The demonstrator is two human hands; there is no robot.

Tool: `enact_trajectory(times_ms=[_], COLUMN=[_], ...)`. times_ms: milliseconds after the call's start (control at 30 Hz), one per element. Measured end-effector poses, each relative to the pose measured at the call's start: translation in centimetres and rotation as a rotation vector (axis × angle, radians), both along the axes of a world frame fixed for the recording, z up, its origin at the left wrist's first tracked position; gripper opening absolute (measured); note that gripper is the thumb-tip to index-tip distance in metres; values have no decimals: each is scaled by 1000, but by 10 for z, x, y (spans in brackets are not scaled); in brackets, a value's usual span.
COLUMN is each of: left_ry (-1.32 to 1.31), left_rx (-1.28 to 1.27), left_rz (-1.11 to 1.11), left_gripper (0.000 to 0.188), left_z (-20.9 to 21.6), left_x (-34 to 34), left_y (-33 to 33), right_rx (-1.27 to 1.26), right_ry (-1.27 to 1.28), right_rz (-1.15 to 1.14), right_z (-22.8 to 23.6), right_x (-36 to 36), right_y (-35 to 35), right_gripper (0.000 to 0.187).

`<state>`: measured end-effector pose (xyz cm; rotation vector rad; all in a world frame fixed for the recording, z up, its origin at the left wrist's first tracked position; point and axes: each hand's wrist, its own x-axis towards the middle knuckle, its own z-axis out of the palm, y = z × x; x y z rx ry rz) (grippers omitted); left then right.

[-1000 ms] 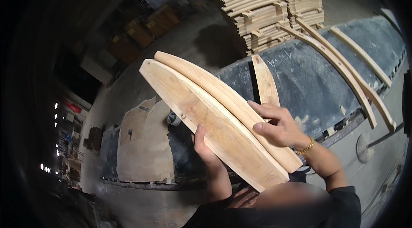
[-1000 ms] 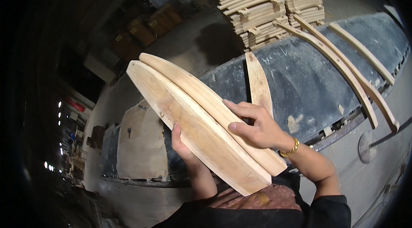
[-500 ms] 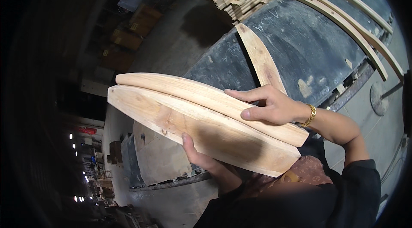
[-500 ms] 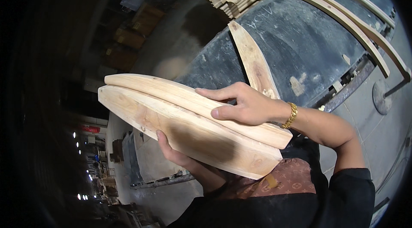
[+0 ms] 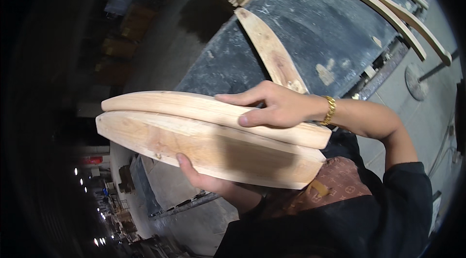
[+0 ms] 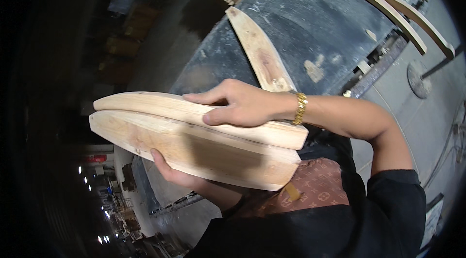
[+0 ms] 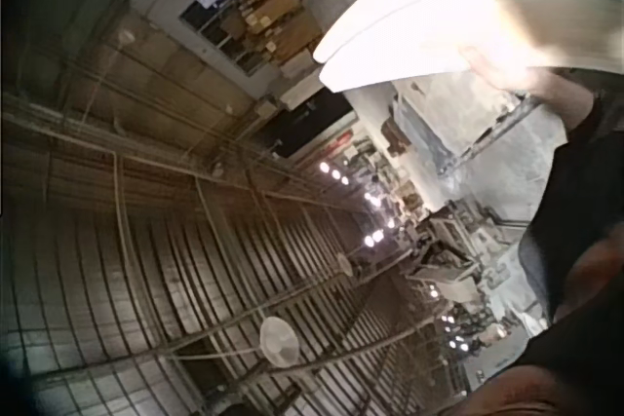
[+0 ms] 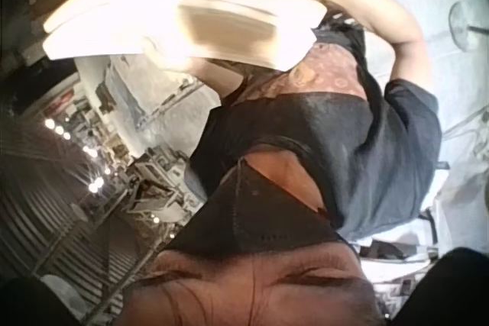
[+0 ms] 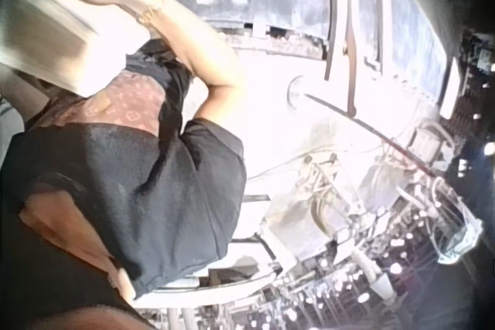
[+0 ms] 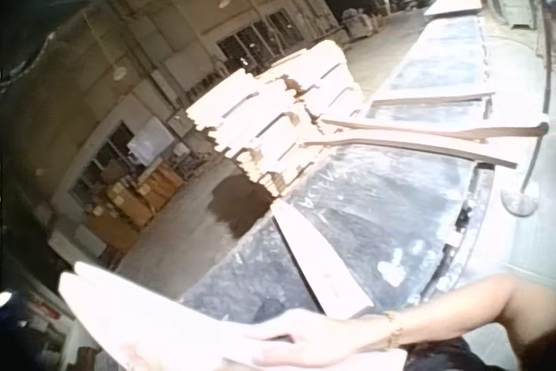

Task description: The person repeatedly rubs the edges of curved wooden pieces against a large sanding surface to smooth them. They handle the pieces one at a time, turning them over and inspecting the edges before placing them back on the workbench.

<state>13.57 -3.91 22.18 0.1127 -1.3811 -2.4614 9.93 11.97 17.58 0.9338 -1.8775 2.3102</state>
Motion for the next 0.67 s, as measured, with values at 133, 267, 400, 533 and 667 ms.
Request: enact_trajectory(times_ms=[133,267,400,533,667], left_ry=[-19,-24,90,55,3], left_rx=[-63,-304,-194,-295,-351], left_rz=[4,117,-26,-81,-9], left_gripper=[67,61,52,49,52], left_z=[-9,-21,-33,-37,-33], left_x=[-3,1,-1,-3,-3], left_y=[-11,-11,-24,-29,-19], right_rx=[19,83,57,49,64], right_ry=[-13,-6,-16,-42,-60], right_rz=[-36,-3,-18,-2,13], right_z=[0,-11,-16,-17,-18], right_x=[2,-2,0,0,-1], right_y=[-2,-2,-3,-2,0], right_gripper=[50,52,53,53,53])
